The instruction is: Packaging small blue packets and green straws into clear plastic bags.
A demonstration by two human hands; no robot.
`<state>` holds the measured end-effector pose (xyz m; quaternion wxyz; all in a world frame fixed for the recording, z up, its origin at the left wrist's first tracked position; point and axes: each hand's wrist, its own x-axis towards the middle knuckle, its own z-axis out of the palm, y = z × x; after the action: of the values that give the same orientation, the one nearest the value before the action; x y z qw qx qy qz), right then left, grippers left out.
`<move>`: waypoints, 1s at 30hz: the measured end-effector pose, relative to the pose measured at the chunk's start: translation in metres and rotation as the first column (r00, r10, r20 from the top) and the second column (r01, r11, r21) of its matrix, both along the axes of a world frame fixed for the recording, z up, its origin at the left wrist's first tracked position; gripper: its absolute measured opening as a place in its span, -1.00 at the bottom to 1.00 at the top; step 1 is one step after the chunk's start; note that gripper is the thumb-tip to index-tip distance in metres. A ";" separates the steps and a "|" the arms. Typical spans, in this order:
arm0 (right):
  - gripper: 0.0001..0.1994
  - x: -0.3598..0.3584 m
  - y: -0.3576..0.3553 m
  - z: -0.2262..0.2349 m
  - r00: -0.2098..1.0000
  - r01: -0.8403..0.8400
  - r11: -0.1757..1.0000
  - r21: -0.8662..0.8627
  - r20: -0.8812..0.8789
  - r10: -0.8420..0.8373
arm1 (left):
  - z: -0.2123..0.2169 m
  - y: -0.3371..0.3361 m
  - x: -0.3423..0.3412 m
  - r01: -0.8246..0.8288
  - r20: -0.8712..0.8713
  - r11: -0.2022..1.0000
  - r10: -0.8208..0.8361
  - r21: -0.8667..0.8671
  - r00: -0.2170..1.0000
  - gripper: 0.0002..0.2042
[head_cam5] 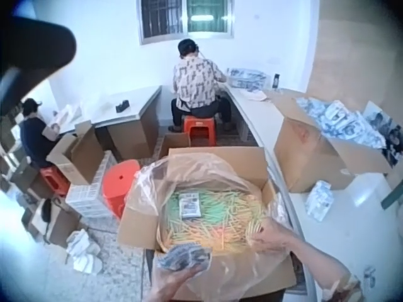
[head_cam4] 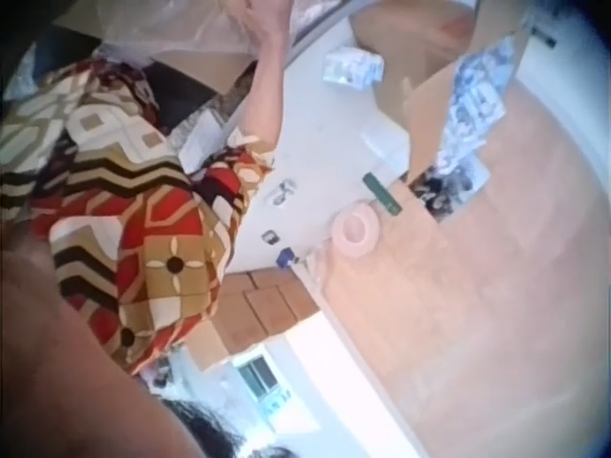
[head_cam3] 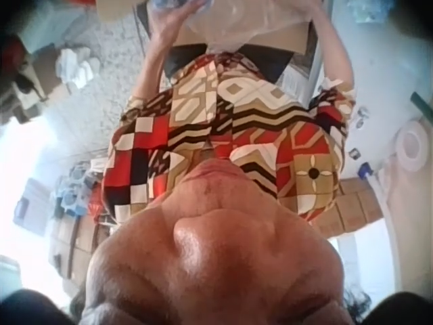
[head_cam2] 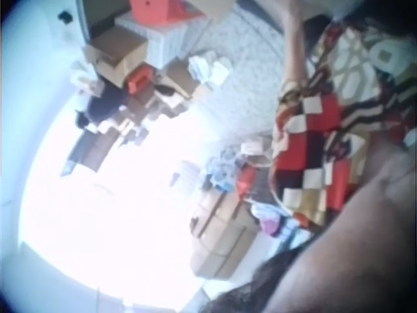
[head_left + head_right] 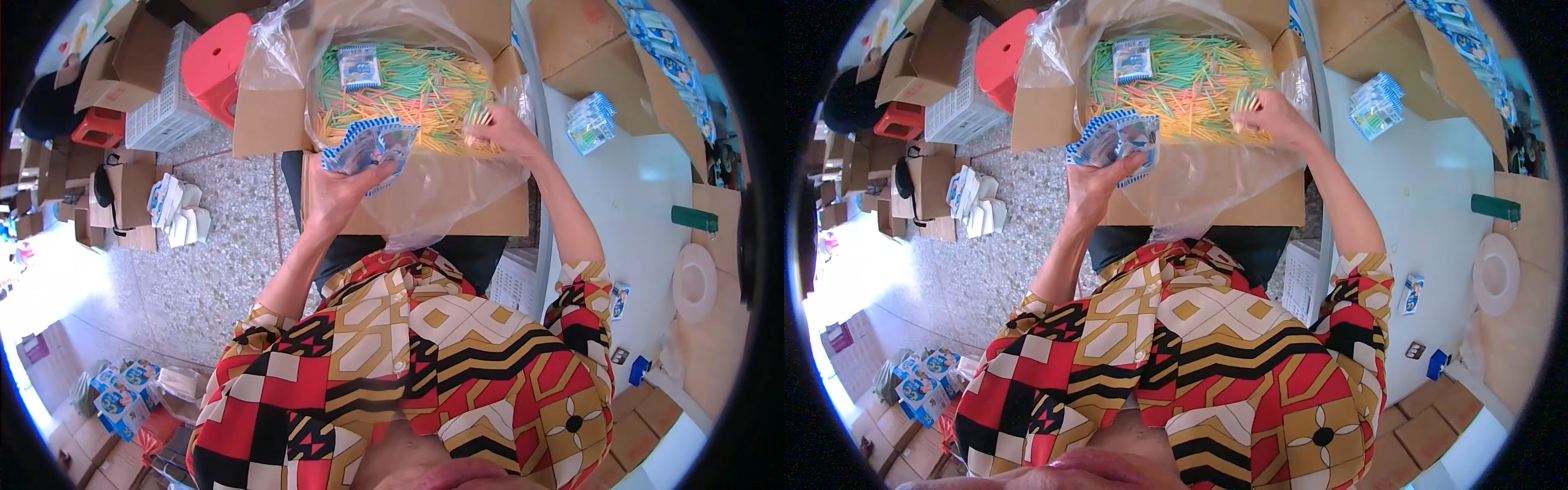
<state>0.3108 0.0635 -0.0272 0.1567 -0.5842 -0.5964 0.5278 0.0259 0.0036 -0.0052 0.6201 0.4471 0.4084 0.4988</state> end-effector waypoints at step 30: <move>-0.87 -0.071 -0.044 0.099 0.961 0.171 0.859 0.483 -0.274 -0.037 | 0.004 0.017 0.038 0.133 0.005 0.991 -0.133 0.019 0.991 -0.72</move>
<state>0.2395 0.0194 0.0722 0.4069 -0.4820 -0.6551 0.4158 0.0642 0.0207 -0.0012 0.6489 0.4775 0.3714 0.4616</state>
